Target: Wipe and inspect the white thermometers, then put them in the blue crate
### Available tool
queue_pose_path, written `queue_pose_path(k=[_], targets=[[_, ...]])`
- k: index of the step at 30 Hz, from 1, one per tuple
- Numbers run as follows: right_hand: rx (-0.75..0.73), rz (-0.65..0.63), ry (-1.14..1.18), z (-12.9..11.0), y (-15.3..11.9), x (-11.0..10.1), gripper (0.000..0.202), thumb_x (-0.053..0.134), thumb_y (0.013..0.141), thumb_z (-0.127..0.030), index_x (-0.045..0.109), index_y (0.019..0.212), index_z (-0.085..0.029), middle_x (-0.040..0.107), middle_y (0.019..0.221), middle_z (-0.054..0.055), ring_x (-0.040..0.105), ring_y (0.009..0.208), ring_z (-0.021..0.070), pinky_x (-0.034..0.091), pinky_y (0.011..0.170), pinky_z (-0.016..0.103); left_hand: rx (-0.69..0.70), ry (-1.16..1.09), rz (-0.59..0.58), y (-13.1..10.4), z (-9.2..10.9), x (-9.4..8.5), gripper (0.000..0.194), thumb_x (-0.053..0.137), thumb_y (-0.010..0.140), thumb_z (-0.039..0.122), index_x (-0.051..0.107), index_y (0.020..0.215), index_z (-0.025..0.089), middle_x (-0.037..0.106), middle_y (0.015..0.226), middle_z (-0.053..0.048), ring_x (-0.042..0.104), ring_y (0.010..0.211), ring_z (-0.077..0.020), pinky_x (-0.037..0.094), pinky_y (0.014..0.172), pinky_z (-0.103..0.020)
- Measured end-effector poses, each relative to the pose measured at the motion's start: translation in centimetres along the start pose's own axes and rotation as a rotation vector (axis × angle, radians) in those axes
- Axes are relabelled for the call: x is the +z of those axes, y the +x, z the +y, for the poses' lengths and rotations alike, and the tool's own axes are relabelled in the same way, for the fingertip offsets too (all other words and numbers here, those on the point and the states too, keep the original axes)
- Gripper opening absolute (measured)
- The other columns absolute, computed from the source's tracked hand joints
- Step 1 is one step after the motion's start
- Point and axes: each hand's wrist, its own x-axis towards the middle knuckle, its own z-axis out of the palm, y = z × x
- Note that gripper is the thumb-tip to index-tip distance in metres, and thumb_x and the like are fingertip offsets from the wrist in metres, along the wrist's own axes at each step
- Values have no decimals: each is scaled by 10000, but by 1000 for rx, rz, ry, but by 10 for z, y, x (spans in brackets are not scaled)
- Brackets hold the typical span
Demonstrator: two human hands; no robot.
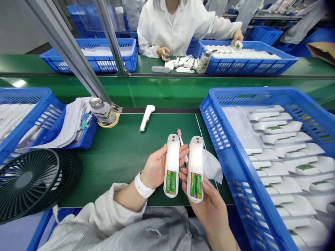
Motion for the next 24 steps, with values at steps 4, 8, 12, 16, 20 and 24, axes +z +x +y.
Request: queue_pose_path(k=[4,8,12,16,20,24], targets=[[-24,-22,-39,2,3,-2,291,599,786,-371,698,1025,-239,667,1103,90,659,920,227,533,806,334,-8,0,-10,0,0,-1,525,315,935,405,510,1239,25,596,1236,-150,534,1177,-181,439,963,-236],[-31,-60,-33,0,4,-1,307,603,780,-376,695,1037,-236,677,1062,86,657,850,194,544,752,295,25,5,-42,-1,0,-3,472,326,934,391,549,1208,78,625,1191,-132,576,1117,-177,455,939,-238],[-50,-74,-55,0,4,-2,292,604,791,-379,700,1020,-226,674,1066,92,652,833,191,547,729,292,76,16,-31,0,-1,-3,415,367,927,378,568,1187,124,634,1171,-123,597,1084,-188,473,917,-260],[-148,11,-192,8,4,-4,338,667,778,-344,651,1109,-277,648,1147,78,647,919,235,534,803,379,274,54,59,1,-4,-2,261,503,877,234,602,1105,155,671,1071,-87,646,930,-164,506,828,-256],[-277,65,-340,13,6,1,511,727,741,-206,566,1214,-316,631,1184,39,622,997,214,530,822,349,376,138,101,2,-6,-3,186,616,801,170,646,984,173,692,857,-34,636,758,-123,503,720,-221],[-309,53,-367,12,7,11,556,721,735,-156,534,1233,-319,602,1231,19,604,1027,185,519,854,332,366,194,108,2,-6,-3,228,666,767,221,642,986,161,685,834,-38,618,733,-120,492,697,-215]])
